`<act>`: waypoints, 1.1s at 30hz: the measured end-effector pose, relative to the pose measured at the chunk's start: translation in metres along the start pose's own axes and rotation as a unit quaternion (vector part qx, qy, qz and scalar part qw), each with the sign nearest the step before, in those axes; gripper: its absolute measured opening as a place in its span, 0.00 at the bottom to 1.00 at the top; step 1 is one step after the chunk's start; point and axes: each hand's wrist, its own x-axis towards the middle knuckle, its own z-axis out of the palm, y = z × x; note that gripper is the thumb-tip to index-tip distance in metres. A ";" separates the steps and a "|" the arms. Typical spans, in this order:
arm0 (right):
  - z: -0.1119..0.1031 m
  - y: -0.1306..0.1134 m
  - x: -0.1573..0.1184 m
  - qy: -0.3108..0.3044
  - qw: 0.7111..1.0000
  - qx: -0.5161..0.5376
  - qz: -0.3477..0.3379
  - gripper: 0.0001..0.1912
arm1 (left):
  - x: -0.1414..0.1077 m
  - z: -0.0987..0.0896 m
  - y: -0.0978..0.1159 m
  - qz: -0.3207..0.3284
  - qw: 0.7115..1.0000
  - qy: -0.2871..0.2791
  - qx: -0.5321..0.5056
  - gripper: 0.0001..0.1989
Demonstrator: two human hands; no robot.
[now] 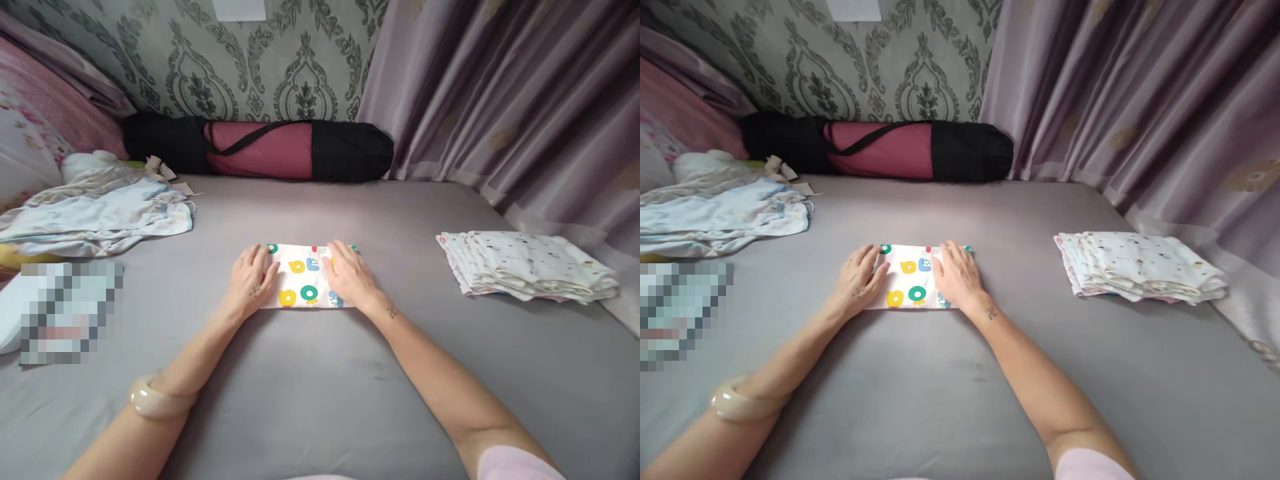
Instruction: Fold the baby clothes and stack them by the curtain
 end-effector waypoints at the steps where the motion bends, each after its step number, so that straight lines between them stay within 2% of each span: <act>1: -0.006 0.005 0.003 0.026 0.999 -0.005 0.035 0.25 | 0.001 -0.002 -0.002 -0.030 0.999 0.022 -0.010 0.25; 3: -0.019 0.019 0.009 0.047 0.992 -0.025 0.117 0.22 | 0.002 -0.005 -0.004 -0.083 0.996 0.032 -0.029 0.22; 5: -0.030 0.034 0.014 0.017 0.982 -0.041 0.182 0.20 | 0.003 -0.007 -0.004 -0.114 0.992 0.022 -0.049 0.20; 7: -0.036 0.046 0.017 -0.030 0.976 -0.040 0.213 0.20 | 0.004 -0.008 -0.003 -0.127 0.990 0.016 -0.065 0.18; 12: -0.038 0.055 0.020 -0.090 0.972 0.022 0.215 0.20 | 0.008 -0.006 -0.004 -0.151 0.985 -0.005 -0.079 0.16; 18: -0.025 0.063 0.022 -0.100 0.972 0.094 0.193 0.18 | 0.011 -0.011 -0.001 -0.131 0.984 -0.004 -0.119 0.13; 21: -0.018 0.069 0.023 -0.105 0.966 0.132 0.197 0.15 | 0.012 -0.018 0.005 -0.129 0.974 -0.006 -0.186 0.13; 24: -0.016 0.067 0.023 -0.083 0.967 0.146 0.190 0.11 | 0.011 -0.023 0.013 -0.165 0.939 -0.017 -0.301 0.13; 28: -0.025 0.056 0.022 -0.069 0.961 0.193 0.188 0.08 | 0.010 -0.025 0.018 -0.190 0.865 -0.005 -0.463 0.15; 30: -0.031 0.051 0.021 -0.082 0.938 0.273 0.199 0.08 | 0.011 -0.027 0.019 -0.212 0.820 -0.003 -0.531 0.18; 33: -0.038 0.049 0.021 -0.106 0.879 0.416 0.206 0.14 | 0.013 -0.031 0.018 -0.248 0.764 -0.010 -0.595 0.24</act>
